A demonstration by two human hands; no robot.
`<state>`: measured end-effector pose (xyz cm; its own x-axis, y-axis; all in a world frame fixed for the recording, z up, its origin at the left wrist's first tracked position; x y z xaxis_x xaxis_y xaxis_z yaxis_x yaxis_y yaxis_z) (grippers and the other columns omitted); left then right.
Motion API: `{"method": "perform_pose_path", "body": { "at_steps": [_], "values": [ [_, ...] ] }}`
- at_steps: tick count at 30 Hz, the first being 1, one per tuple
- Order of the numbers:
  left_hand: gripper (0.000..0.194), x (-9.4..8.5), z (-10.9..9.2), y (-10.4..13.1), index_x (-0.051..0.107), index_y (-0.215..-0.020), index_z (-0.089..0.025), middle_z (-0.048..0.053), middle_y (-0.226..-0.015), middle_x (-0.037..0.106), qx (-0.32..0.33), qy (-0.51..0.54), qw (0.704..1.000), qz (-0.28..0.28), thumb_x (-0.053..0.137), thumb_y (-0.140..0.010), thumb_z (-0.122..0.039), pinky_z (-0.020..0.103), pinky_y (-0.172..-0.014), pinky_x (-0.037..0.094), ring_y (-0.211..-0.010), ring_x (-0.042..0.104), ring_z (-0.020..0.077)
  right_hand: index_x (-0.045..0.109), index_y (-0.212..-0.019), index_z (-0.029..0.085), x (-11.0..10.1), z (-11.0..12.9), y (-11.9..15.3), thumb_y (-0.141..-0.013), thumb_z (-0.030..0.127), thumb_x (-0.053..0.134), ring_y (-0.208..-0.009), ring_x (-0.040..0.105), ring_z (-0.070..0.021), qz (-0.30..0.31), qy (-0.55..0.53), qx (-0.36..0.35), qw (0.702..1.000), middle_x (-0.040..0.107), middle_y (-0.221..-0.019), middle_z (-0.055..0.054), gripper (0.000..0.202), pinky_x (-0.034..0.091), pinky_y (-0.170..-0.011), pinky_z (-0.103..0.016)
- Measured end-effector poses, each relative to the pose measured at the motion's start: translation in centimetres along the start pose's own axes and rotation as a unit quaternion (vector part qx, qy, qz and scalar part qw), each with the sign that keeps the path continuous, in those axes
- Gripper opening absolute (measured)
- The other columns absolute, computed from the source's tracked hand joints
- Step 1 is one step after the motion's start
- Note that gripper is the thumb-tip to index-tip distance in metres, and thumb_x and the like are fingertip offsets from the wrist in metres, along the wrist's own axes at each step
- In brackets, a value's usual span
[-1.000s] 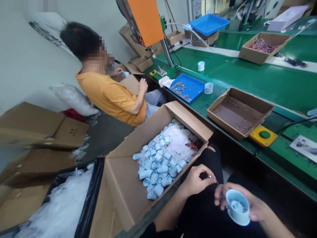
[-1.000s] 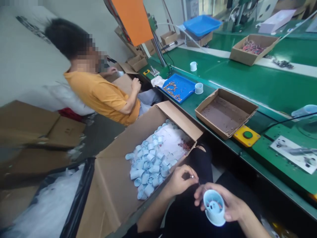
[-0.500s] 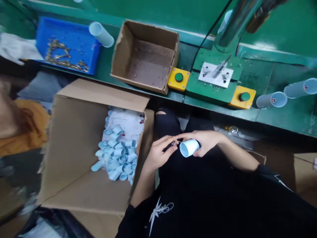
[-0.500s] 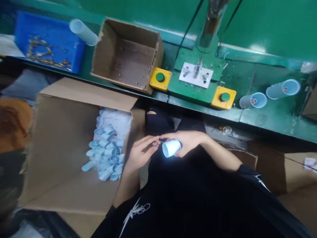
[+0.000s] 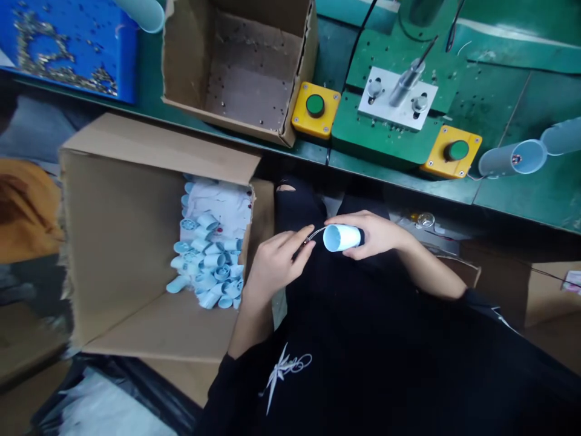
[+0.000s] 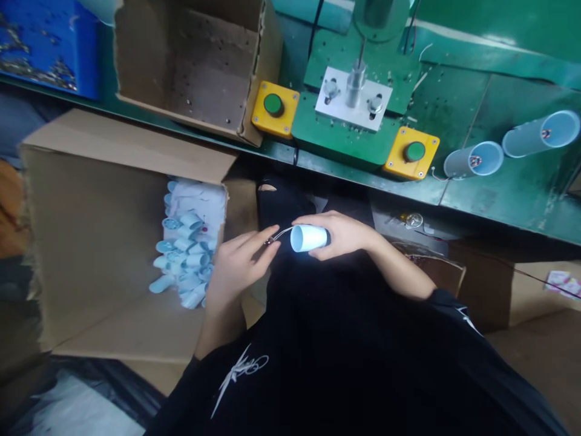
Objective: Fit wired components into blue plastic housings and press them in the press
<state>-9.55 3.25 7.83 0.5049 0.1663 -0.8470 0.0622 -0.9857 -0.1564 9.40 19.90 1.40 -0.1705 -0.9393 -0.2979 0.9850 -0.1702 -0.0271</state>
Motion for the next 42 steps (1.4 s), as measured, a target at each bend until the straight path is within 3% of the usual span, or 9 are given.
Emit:
{"method": "perform_pose_path", "body": {
  "at_steps": [5, 9, 12, 16, 24, 29, 35, 42],
  "values": [
    [0.014, -0.7, 0.2, 0.3, 0.081, -0.108, -0.021, 0.003, -0.092, 0.083, -0.091, 0.061, 0.99, -0.092, 0.071, -0.1, -0.024, 0.026, -0.072, 0.063, -0.075, 0.078, 0.0156, 0.033, -0.166, 0.025, 1.1, -0.8, -0.3, -0.088, 0.033, 0.075, -0.131, 0.067, -0.0261, -0.101, -0.014, -0.022, 0.995, 0.068, -0.143, -0.011, 0.089, 0.051, -0.117, -0.046],
    [0.011, -1.0, -0.4, 0.7, 0.083, -0.102, -0.021, 0.0, -0.086, 0.083, -0.137, 0.152, 0.969, -0.142, 0.076, -0.096, -0.027, 0.023, -0.063, 0.062, -0.066, 0.075, 0.0128, 0.052, -0.149, 0.025, 1.8, -0.7, -0.7, -0.089, 0.026, 0.074, -0.133, 0.065, -0.0255, -0.171, -0.022, -0.066, 0.983, 0.068, -0.141, -0.011, 0.064, 0.053, -0.115, -0.046],
    [0.008, -0.6, -1.2, 0.4, 0.083, -0.099, -0.021, -0.001, -0.082, 0.082, -0.119, 0.175, 0.969, -0.131, 0.08, -0.093, -0.025, 0.021, -0.061, 0.061, -0.061, 0.073, 0.011, 0.055, -0.144, 0.025, 2.0, -0.2, -0.8, -0.091, 0.024, 0.073, -0.133, 0.065, -0.0252, -0.184, -0.002, -0.078, 0.98, 0.068, -0.14, -0.012, 0.056, 0.054, -0.114, -0.047],
    [0.007, 0.0, -1.5, -0.1, 0.083, -0.094, -0.02, -0.003, -0.072, 0.079, -0.146, 0.159, 0.97, -0.113, 0.078, -0.094, -0.025, 0.021, -0.057, 0.059, -0.052, 0.068, 0.0097, 0.053, -0.145, 0.025, 2.0, 0.3, -0.9, -0.093, 0.025, 0.071, -0.131, 0.065, -0.027, -0.195, 0.055, -0.095, 0.975, 0.069, -0.137, -0.012, 0.055, 0.054, -0.112, -0.05],
    [0.011, 0.7, -1.8, 0.0, 0.082, -0.098, -0.017, 0.001, -0.076, 0.08, -0.106, 0.068, 0.982, -0.142, 0.081, -0.094, -0.028, 0.022, -0.061, 0.059, -0.059, 0.072, 0.0119, 0.053, -0.145, 0.024, 2.2, 0.2, -1.0, -0.097, 0.039, 0.07, -0.121, 0.069, -0.0306, -0.226, 0.134, -0.083, 0.961, 0.072, -0.13, -0.014, 0.053, 0.058, -0.103, -0.055],
    [0.011, 0.5, -1.9, 0.0, 0.083, -0.097, -0.019, 0.001, -0.075, 0.08, -0.116, 0.038, 0.983, -0.137, 0.079, -0.095, -0.029, 0.024, -0.062, 0.059, -0.059, 0.072, 0.013, 0.051, -0.149, 0.026, 2.1, 0.4, -1.1, -0.096, 0.036, 0.072, -0.121, 0.068, -0.031, -0.234, 0.143, -0.104, 0.956, 0.072, -0.131, -0.013, 0.058, 0.057, -0.105, -0.056],
    [0.014, 0.4, -1.8, 0.1, 0.083, -0.097, -0.019, 0.001, -0.075, 0.079, -0.123, 0.038, 0.985, -0.112, 0.076, -0.097, -0.032, 0.024, -0.062, 0.057, -0.061, 0.072, 0.0132, 0.052, -0.151, 0.029, 2.2, 0.1, -1.0, -0.097, 0.038, 0.07, -0.127, 0.066, -0.033, -0.21, 0.147, -0.081, 0.963, 0.07, -0.136, -0.012, 0.058, 0.052, -0.112, -0.061],
    [0.015, 0.4, -1.7, 0.1, 0.082, -0.095, -0.019, 0.001, -0.073, 0.078, -0.134, 0.047, 0.985, -0.095, 0.075, -0.098, -0.032, 0.024, -0.062, 0.055, -0.06, 0.07, 0.0129, 0.053, -0.149, 0.028, 2.4, 0.2, -1.0, -0.098, 0.038, 0.07, -0.126, 0.067, -0.0333, -0.214, 0.187, -0.087, 0.955, 0.071, -0.135, -0.012, 0.055, 0.056, -0.106, -0.059]
  ]
}}
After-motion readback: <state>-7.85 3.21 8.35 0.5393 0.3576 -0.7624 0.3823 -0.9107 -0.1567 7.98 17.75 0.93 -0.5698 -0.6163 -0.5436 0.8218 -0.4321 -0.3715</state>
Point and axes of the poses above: each hand's wrist, its own y-axis away from the middle knuckle, its own x-axis out of the palm, z = x × y, the point moved 2 cm from there along -y, towards the middle knuckle
